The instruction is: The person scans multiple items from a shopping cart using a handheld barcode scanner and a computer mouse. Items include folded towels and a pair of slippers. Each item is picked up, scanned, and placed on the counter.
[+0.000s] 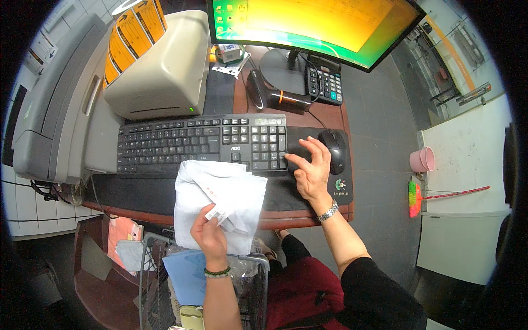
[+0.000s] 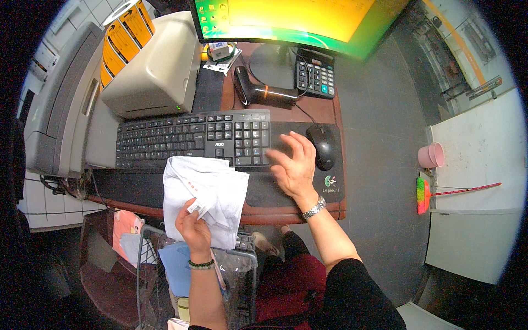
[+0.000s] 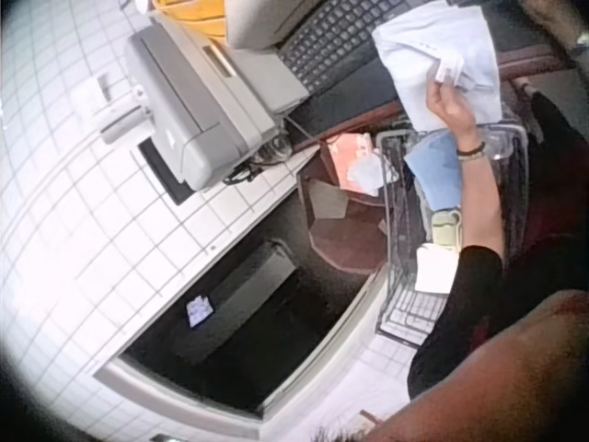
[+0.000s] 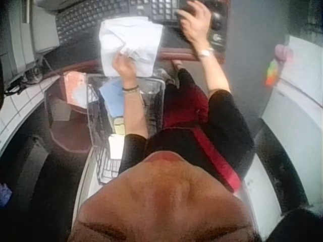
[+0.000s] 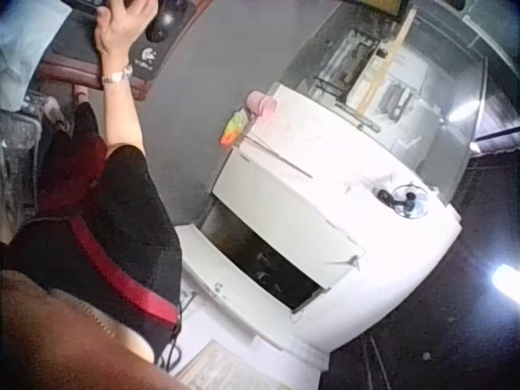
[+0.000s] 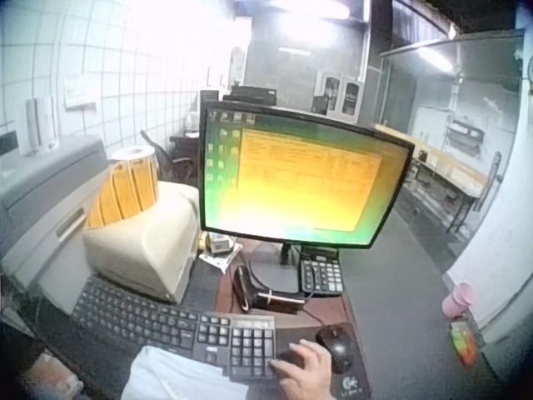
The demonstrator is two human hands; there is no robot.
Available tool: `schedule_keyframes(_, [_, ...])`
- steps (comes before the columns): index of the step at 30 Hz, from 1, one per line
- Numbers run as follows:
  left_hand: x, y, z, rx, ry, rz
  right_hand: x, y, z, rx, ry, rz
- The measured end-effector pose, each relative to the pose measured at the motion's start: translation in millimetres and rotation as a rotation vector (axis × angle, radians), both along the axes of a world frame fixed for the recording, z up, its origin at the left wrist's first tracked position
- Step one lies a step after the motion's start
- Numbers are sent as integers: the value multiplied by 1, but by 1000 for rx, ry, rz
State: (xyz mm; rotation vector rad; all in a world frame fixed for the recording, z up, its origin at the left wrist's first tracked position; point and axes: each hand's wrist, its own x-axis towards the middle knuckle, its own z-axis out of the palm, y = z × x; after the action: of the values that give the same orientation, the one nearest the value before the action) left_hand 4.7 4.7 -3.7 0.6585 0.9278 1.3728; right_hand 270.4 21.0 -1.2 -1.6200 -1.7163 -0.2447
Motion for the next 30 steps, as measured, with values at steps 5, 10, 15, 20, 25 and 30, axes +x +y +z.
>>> schedule_keyframes(5, [-1,-1,-4,6,10,39,0,0,-1,-20,-129,54])
schedule_keyframes(10, [-1,-1,-5,26,-9,23,-5,1,2,-71,-123,33])
schedule_keyframes(15, [-1,-2,-6,-14,-16,35,-3,-3,5,-12,-50,26])
schedule_keyframes(20, [-1,-2,-7,-3,-9,41,-3,-2,3,23,-28,-24])
schedule_keyframes(25, [-1,-2,-6,13,-16,37,-2,-2,3,18,-21,-15])
schedule_keyframes(30, [-1,-2,-6,8,-15,40,-2,-3,5,15,-23,-20])
